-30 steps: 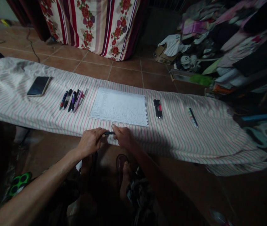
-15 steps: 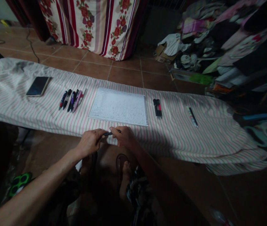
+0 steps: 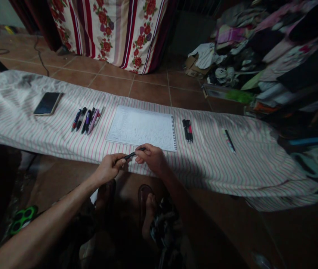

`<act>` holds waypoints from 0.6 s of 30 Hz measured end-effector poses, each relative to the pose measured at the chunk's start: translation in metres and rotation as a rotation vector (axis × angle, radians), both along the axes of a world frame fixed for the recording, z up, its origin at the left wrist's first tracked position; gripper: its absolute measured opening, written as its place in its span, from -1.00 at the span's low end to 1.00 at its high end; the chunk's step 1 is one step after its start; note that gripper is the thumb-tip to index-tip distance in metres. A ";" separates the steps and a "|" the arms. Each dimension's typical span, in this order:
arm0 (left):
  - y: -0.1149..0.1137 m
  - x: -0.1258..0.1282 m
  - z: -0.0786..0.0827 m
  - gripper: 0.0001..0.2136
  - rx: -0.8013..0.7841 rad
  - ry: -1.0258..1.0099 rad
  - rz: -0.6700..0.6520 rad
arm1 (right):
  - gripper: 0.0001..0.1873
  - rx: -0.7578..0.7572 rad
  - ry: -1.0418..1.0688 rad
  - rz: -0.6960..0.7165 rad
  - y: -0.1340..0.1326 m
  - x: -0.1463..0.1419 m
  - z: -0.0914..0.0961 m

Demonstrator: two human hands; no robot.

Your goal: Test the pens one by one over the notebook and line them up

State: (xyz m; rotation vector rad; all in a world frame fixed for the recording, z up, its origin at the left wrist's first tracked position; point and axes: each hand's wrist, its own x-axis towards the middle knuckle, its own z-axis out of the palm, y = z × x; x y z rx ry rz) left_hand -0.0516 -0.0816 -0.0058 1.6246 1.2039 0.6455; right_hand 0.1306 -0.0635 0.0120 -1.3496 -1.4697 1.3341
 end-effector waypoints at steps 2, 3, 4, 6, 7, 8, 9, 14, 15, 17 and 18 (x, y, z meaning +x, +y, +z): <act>-0.002 0.003 0.001 -0.74 0.029 -0.004 0.018 | -0.78 0.031 -0.122 -0.090 -0.001 -0.006 0.001; -0.003 0.005 0.001 -0.74 0.029 -0.007 0.024 | -0.72 0.059 -0.191 -0.140 -0.001 -0.008 0.002; -0.004 0.007 0.002 -0.74 0.017 -0.021 0.029 | -0.68 0.089 -0.248 -0.184 -0.001 -0.011 0.001; -0.004 0.013 0.004 -0.75 -0.038 -0.089 0.038 | -0.63 0.125 -0.284 -0.235 0.001 -0.014 0.000; -0.003 0.016 0.005 -0.75 -0.078 -0.142 0.039 | -0.65 0.116 -0.252 -0.241 0.002 -0.015 0.000; -0.002 0.019 0.006 -0.75 -0.120 -0.205 0.037 | -0.67 0.088 -0.188 -0.244 0.003 -0.016 -0.001; -0.001 0.021 0.008 -0.74 -0.159 -0.269 0.033 | -0.68 0.047 -0.098 -0.240 0.004 -0.017 0.000; 0.002 0.030 0.014 -0.70 -0.294 -0.493 0.017 | -0.59 -0.090 0.382 -0.116 0.006 -0.010 0.011; 0.003 0.031 0.015 -0.71 -0.316 -0.514 0.021 | -0.57 -0.095 0.413 -0.097 0.007 -0.008 0.013; 0.004 0.033 0.017 -0.71 -0.351 -0.549 0.035 | -0.57 -0.090 0.420 -0.098 0.008 -0.004 0.014; 0.005 0.034 0.018 -0.70 -0.364 -0.563 0.043 | -0.58 -0.084 0.415 -0.112 0.010 -0.002 0.014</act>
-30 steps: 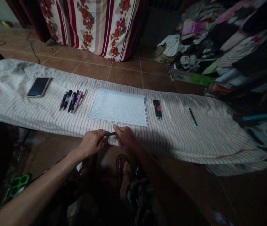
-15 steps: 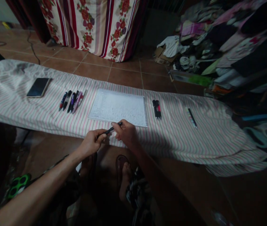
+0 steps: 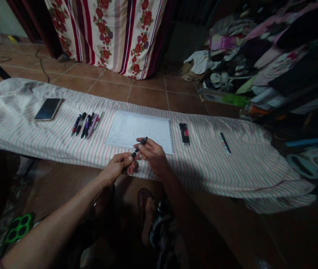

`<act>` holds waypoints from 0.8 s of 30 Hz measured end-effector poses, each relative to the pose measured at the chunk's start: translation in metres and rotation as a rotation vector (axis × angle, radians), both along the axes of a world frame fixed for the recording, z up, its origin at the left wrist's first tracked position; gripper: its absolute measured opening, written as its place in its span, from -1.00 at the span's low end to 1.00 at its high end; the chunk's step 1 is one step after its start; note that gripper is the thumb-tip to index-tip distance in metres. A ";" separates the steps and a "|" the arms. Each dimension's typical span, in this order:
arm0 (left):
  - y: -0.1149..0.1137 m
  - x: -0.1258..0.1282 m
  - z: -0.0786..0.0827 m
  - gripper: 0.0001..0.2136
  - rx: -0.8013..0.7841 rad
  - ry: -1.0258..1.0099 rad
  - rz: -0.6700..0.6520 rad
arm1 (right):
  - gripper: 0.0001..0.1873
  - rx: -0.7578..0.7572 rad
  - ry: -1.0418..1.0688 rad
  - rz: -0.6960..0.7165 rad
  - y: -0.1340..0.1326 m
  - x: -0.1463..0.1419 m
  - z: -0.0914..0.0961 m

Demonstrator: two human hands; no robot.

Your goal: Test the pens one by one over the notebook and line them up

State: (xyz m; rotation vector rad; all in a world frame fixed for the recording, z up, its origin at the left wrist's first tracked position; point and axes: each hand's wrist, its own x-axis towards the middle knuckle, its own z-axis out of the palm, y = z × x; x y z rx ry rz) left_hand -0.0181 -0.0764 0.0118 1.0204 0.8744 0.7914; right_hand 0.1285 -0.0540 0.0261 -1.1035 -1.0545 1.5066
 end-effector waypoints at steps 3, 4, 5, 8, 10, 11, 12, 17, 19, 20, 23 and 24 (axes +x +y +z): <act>0.003 0.002 0.001 -0.69 -0.022 -0.028 0.009 | -0.60 0.007 -0.024 -0.055 0.004 0.002 -0.003; 0.004 0.003 0.001 -0.69 -0.016 -0.031 0.005 | -0.61 0.017 -0.034 -0.069 0.006 0.003 -0.005; 0.005 0.003 0.001 -0.69 -0.004 -0.031 -0.001 | -0.62 0.029 -0.044 -0.078 0.007 0.003 -0.005; 0.006 0.003 -0.001 -0.70 0.011 -0.023 -0.018 | -0.64 0.067 -0.078 -0.094 0.008 0.005 -0.005; 0.006 0.004 -0.003 -0.71 -0.004 -0.027 -0.012 | -0.65 0.078 -0.097 -0.105 0.008 0.006 -0.005; 0.006 0.005 -0.004 -0.72 -0.009 -0.040 -0.002 | -0.65 0.083 -0.104 -0.114 0.008 0.007 -0.006; 0.007 0.006 -0.004 -0.73 -0.011 -0.062 0.010 | -0.65 0.088 -0.108 -0.125 0.008 0.007 -0.006; 0.011 0.011 -0.001 -0.80 -0.069 -0.211 0.041 | -0.65 0.102 -0.124 -0.159 0.014 0.010 -0.013; 0.012 0.012 0.000 -0.84 -0.092 -0.220 0.044 | -0.65 0.085 -0.123 -0.170 0.016 0.011 -0.015; 0.013 0.012 -0.001 -0.85 -0.102 -0.216 0.042 | -0.65 0.077 -0.123 -0.171 0.016 0.012 -0.016; 0.014 0.010 -0.004 -0.80 -0.139 -0.187 0.042 | -0.67 0.069 -0.137 -0.156 0.016 0.012 -0.017; 0.014 0.009 -0.005 -0.78 -0.147 -0.170 0.051 | -0.68 0.078 -0.144 -0.149 0.015 0.012 -0.017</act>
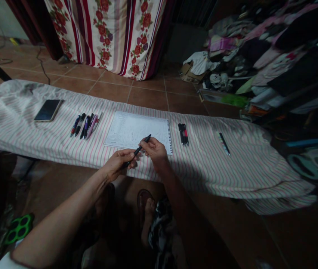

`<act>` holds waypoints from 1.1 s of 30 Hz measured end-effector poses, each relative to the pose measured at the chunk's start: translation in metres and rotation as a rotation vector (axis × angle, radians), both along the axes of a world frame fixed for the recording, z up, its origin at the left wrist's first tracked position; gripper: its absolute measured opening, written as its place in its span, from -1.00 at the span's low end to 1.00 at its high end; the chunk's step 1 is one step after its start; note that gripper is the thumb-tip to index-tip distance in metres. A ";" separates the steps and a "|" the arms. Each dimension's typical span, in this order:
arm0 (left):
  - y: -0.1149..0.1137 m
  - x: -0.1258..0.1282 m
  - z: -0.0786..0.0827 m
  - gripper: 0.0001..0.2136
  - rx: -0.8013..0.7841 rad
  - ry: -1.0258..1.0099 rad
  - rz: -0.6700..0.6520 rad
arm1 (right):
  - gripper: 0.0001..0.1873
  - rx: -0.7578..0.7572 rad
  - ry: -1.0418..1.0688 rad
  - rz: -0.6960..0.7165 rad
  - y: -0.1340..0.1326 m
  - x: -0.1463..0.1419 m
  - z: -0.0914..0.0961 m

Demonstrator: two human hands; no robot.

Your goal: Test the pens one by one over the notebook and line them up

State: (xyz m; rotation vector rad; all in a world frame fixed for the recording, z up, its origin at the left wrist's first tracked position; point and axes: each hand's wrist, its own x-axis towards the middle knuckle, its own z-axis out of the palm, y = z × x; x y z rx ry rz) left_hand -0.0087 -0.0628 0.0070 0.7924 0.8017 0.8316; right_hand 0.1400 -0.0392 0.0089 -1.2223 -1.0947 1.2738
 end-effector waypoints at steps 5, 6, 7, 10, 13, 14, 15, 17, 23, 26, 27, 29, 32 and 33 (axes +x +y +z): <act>-0.003 0.002 0.001 -0.75 0.071 0.065 0.079 | -0.77 0.080 -0.038 -0.053 -0.007 -0.008 0.005; -0.004 0.003 0.002 -0.75 0.091 0.068 0.091 | -0.77 0.096 -0.048 -0.069 -0.008 -0.009 0.007; -0.005 0.005 0.004 -0.75 0.107 0.074 0.104 | -0.78 0.110 -0.058 -0.082 -0.009 -0.011 0.009; -0.007 0.011 0.008 -0.77 0.135 0.120 0.182 | -0.80 0.142 -0.066 -0.123 -0.011 -0.017 0.013; -0.008 0.017 0.010 -0.79 0.150 0.180 0.312 | -0.82 0.175 -0.073 -0.165 -0.012 -0.022 0.012; -0.007 0.019 0.011 -0.79 0.151 0.202 0.350 | -0.82 0.187 -0.079 -0.176 -0.012 -0.024 0.012; -0.007 0.020 0.011 -0.79 0.153 0.225 0.383 | -0.83 0.195 -0.080 -0.184 -0.012 -0.024 0.011; -0.006 0.023 0.011 -0.80 0.167 0.257 0.413 | -0.83 0.192 -0.056 -0.191 -0.011 -0.024 0.009; -0.003 0.025 0.010 -0.77 0.192 0.223 0.290 | -0.78 0.088 0.071 -0.160 -0.005 -0.017 0.007; -0.002 0.027 0.007 -0.77 0.198 0.277 0.301 | -0.76 0.064 0.078 -0.156 -0.005 -0.015 0.009; -0.002 0.027 0.006 -0.78 0.210 0.311 0.311 | -0.77 0.063 0.082 -0.156 -0.005 -0.015 0.009; -0.002 0.028 0.004 -0.80 0.265 0.404 0.357 | -0.78 0.085 0.084 -0.157 -0.006 -0.016 0.010; -0.002 0.028 0.002 -0.82 0.468 0.598 0.413 | -0.80 0.111 0.098 -0.193 -0.007 -0.020 0.009; -0.002 0.027 0.002 -0.84 0.539 0.679 0.421 | -0.80 0.104 0.106 -0.214 -0.007 -0.022 0.008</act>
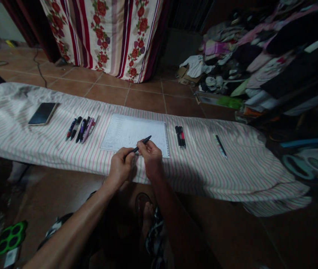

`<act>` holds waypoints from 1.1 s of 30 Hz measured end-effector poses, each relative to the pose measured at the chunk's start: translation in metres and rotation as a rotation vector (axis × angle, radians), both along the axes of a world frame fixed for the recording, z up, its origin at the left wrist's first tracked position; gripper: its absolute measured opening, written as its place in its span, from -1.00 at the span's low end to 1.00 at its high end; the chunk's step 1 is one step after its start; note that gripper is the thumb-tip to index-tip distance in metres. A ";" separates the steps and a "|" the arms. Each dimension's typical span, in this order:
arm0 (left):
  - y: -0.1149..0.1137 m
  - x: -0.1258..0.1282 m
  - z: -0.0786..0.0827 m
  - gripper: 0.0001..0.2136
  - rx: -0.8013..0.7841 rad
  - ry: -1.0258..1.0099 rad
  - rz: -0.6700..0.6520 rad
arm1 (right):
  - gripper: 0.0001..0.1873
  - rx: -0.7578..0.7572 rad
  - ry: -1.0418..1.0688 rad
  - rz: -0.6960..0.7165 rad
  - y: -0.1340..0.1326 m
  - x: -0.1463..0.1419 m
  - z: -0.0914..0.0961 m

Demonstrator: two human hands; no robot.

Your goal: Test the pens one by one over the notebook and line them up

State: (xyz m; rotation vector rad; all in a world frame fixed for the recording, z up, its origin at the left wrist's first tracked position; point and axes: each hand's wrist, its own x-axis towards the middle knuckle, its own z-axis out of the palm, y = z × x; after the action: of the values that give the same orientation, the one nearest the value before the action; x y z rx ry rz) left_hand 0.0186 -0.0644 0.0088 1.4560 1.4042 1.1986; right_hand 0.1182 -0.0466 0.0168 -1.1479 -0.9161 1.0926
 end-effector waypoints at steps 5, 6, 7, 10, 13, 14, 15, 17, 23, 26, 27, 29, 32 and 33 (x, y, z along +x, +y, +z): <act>0.000 -0.003 0.002 -0.86 0.161 0.389 0.008 | -0.79 -0.052 0.060 -0.098 0.001 -0.005 -0.012; 0.001 -0.003 0.002 -0.84 0.193 0.436 -0.007 | -0.79 -0.056 0.064 -0.101 0.002 -0.004 -0.014; 0.002 -0.003 0.002 -0.82 0.216 0.474 -0.019 | -0.78 -0.056 0.066 -0.099 0.003 -0.002 -0.016; 0.005 -0.004 0.001 -0.75 0.193 0.548 -0.040 | -0.79 -0.045 0.063 -0.089 0.005 0.003 -0.019; 0.007 -0.004 -0.002 -0.72 0.122 0.560 -0.057 | -0.81 -0.033 0.084 -0.081 0.005 0.004 -0.017; 0.008 -0.003 -0.003 -0.72 0.110 0.544 -0.055 | -0.81 -0.030 0.095 -0.069 0.005 0.003 -0.017; 0.008 -0.003 -0.003 -0.72 0.101 0.522 -0.045 | -0.81 -0.027 0.107 -0.053 0.005 0.002 -0.017; 0.008 -0.002 -0.003 -0.73 0.093 0.465 -0.028 | -0.80 -0.023 0.123 -0.030 0.005 0.000 -0.017; 0.013 -0.007 0.000 -0.70 0.059 0.290 -0.053 | -0.78 -0.032 0.104 -0.037 0.011 0.005 -0.019; 0.018 -0.013 -0.001 -0.79 -0.023 0.211 -0.081 | -0.77 -0.043 0.115 -0.007 0.012 0.009 -0.015; 0.019 -0.015 -0.002 -0.81 -0.047 0.179 -0.103 | -0.76 -0.050 0.114 -0.001 0.012 0.010 -0.014; 0.019 -0.017 -0.002 -0.83 -0.083 0.106 -0.150 | -0.76 -0.066 0.102 0.003 0.010 0.011 -0.011; 0.015 -0.016 -0.002 -0.84 -0.105 0.080 -0.158 | -0.78 -0.082 0.051 -0.012 0.007 0.010 -0.008; 0.013 -0.015 -0.001 -0.84 -0.093 0.107 -0.149 | -0.79 -0.081 0.035 -0.022 0.006 0.009 -0.008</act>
State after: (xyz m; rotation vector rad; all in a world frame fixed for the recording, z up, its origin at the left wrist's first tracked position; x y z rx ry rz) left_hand 0.0039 -0.0511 0.0077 1.5496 1.3768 0.9632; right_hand 0.1276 -0.0404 0.0087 -1.1984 -0.8366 1.1372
